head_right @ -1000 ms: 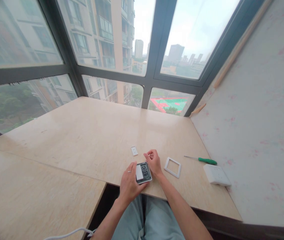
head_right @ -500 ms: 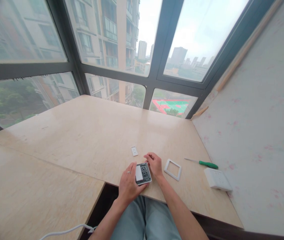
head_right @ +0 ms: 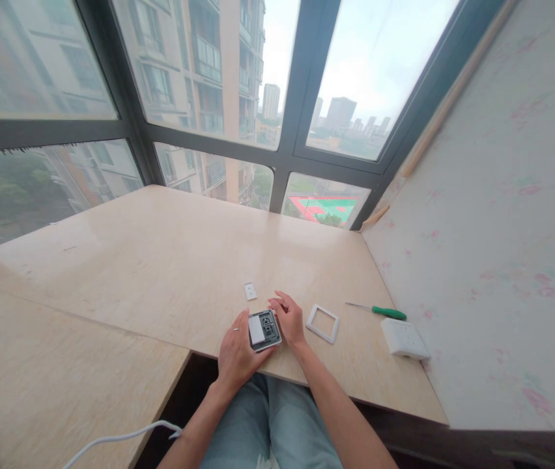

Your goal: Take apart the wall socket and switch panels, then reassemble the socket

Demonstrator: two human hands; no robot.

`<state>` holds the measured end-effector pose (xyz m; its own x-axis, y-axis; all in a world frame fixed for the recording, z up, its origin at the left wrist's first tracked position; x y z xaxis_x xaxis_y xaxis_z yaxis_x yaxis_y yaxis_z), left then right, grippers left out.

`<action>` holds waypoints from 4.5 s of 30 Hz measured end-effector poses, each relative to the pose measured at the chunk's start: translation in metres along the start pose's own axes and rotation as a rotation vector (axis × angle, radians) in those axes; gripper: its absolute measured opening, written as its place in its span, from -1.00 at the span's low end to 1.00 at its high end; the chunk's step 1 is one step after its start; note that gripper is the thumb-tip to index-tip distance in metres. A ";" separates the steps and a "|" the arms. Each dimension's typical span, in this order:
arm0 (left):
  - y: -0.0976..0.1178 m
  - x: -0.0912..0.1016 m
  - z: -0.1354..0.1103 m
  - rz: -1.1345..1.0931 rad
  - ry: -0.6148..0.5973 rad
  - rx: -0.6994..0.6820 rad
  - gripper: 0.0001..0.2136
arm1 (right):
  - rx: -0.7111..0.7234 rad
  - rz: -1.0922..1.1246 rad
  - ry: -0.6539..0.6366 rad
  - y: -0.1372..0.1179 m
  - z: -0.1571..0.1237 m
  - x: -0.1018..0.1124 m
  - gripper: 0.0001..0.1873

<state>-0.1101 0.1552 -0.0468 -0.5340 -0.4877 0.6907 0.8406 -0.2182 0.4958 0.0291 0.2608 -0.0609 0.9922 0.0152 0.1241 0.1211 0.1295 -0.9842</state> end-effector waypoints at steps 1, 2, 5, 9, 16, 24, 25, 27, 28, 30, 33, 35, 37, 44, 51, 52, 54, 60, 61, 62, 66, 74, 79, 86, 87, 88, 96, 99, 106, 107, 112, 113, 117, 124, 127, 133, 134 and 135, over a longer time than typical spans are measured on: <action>-0.001 0.000 0.000 -0.003 0.002 0.002 -0.03 | 0.009 -0.001 -0.003 -0.001 -0.002 0.000 -0.50; -0.001 0.000 0.000 -0.003 0.003 0.007 -0.02 | 0.018 -0.004 -0.004 -0.002 -0.003 0.001 -0.51; -0.002 0.001 0.000 0.005 0.008 0.012 0.02 | 0.037 -0.020 0.007 -0.003 -0.007 0.005 -0.51; 0.001 0.003 0.001 0.014 0.024 -0.018 0.04 | 0.048 -0.045 0.032 -0.005 -0.010 0.008 -0.51; 0.002 0.004 0.003 0.002 0.026 -0.004 -0.04 | 0.052 -0.104 0.035 -0.005 -0.009 0.007 -0.56; 0.003 0.004 0.002 -0.003 0.016 -0.014 -0.06 | 0.058 -0.148 0.038 -0.005 -0.009 0.007 -0.57; 0.003 0.004 0.002 -0.003 0.017 -0.014 -0.07 | 0.059 -0.152 0.039 -0.005 -0.009 0.007 -0.57; 0.003 0.004 0.002 0.001 0.018 -0.017 -0.07 | 0.064 -0.162 0.040 -0.006 -0.009 0.007 -0.57; 0.003 0.004 0.002 0.004 0.020 -0.019 -0.07 | 0.067 -0.168 0.041 -0.006 -0.009 0.007 -0.57; 0.004 0.004 0.002 0.011 0.024 -0.025 -0.07 | 0.072 -0.179 0.043 -0.006 -0.008 0.007 -0.57; 0.005 0.006 0.003 0.026 0.036 -0.036 -0.08 | 0.081 -0.189 0.041 -0.006 -0.008 0.007 -0.57; 0.006 0.006 0.003 0.032 0.042 -0.043 -0.09 | 0.086 -0.191 0.038 -0.006 -0.008 0.007 -0.57; 0.006 0.007 0.003 0.035 0.043 -0.048 -0.09 | 0.090 -0.191 0.035 -0.006 -0.008 0.006 -0.57; 0.004 0.006 0.003 0.049 0.031 -0.043 -0.09 | 0.090 -0.177 0.026 -0.007 -0.009 0.006 -0.57; 0.001 0.002 0.000 0.045 0.015 -0.041 -0.07 | 0.089 -0.153 -0.004 -0.006 -0.009 0.004 -0.60; 0.001 0.002 0.000 0.041 0.007 -0.033 -0.06 | 0.089 -0.154 -0.007 -0.005 -0.009 0.004 -0.60; 0.000 0.001 -0.001 0.040 -0.004 -0.015 -0.04 | 0.088 -0.157 -0.015 -0.005 -0.009 0.005 -0.60; -0.001 0.002 -0.002 0.058 -0.005 0.006 -0.05 | 0.087 -0.134 -0.061 -0.004 -0.011 0.004 -0.59; -0.001 0.002 -0.002 0.061 -0.008 0.006 -0.05 | 0.085 -0.128 -0.065 -0.004 -0.011 0.004 -0.58; 0.000 0.002 -0.002 0.064 -0.009 0.007 -0.04 | 0.083 -0.121 -0.068 -0.004 -0.011 0.004 -0.58; 0.001 0.004 -0.002 0.082 -0.009 0.002 -0.03 | 0.073 -0.106 -0.074 -0.003 -0.011 0.004 -0.59; 0.004 0.006 0.000 0.104 -0.001 -0.026 -0.05 | 0.071 -0.105 -0.086 -0.003 -0.012 0.004 -0.61; 0.006 0.006 0.000 0.117 0.020 -0.014 -0.07 | 0.073 -0.109 -0.084 -0.004 -0.012 0.004 -0.63; 0.006 0.006 0.002 0.092 0.029 -0.012 -0.07 | 0.084 -0.105 -0.070 -0.004 -0.011 0.003 -0.64; 0.006 0.006 0.002 0.089 0.033 -0.015 -0.06 | 0.090 -0.101 -0.071 -0.004 -0.010 0.003 -0.64; 0.006 0.006 0.002 0.086 0.033 -0.014 -0.04 | 0.101 -0.095 -0.073 -0.004 -0.010 0.003 -0.62; -0.008 0.002 0.002 -0.033 -0.060 0.123 0.07 | 0.298 -0.135 -0.341 -0.025 -0.034 -0.005 -0.23; -0.011 -0.001 0.002 -0.068 -0.094 0.123 0.06 | 0.370 -0.327 -0.453 -0.034 -0.039 -0.010 -0.12; -0.012 -0.005 0.005 -0.120 -0.169 0.091 0.06 | 0.574 -0.646 -0.735 -0.055 -0.032 -0.037 0.03; -0.012 -0.005 0.006 -0.123 -0.175 0.093 0.05 | 0.631 -0.691 -0.753 -0.059 -0.033 -0.041 0.03; -0.014 -0.006 0.005 -0.118 -0.169 0.113 0.03 | 0.816 -0.827 -0.784 -0.068 -0.044 -0.051 -0.12; -0.014 -0.006 0.005 -0.118 -0.157 0.108 0.03 | 0.846 -0.843 -0.787 -0.069 -0.047 -0.052 -0.15; -0.014 -0.007 0.005 -0.135 -0.116 0.081 0.02 | 0.959 -0.916 -0.797 -0.070 -0.056 -0.057 -0.22; -0.015 -0.012 0.002 -0.121 -0.099 0.027 0.06 | 1.102 -1.033 -0.802 -0.070 -0.065 -0.064 -0.25; -0.014 -0.012 0.001 -0.078 -0.070 -0.008 0.04 | 1.177 -1.110 -0.791 -0.071 -0.069 -0.065 -0.27; -0.013 -0.012 -0.002 -0.030 -0.036 -0.021 -0.05 | 1.220 -1.218 -0.790 -0.071 -0.071 -0.068 -0.30; -0.013 -0.012 -0.002 -0.024 -0.028 -0.023 -0.06 | 1.225 -1.230 -0.792 -0.071 -0.071 -0.069 -0.30; -0.012 -0.011 -0.002 -0.020 -0.021 -0.025 -0.07 | 1.229 -1.239 -0.797 -0.071 -0.071 -0.069 -0.30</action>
<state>-0.1144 0.1621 -0.0618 -0.5524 -0.4651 0.6918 0.8315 -0.2486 0.4968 -0.0461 0.1798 -0.0090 0.0963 -0.2840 0.9540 0.2052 0.9435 0.2602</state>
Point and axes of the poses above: each hand's wrist, its own z-axis towards the middle knuckle, its own x-axis out of the back of the hand, y = z × x, the point moved 8 cm from there along z, towards the middle knuckle, and after that the axes turned 4 degrees about -z, right-handed, at the moved point
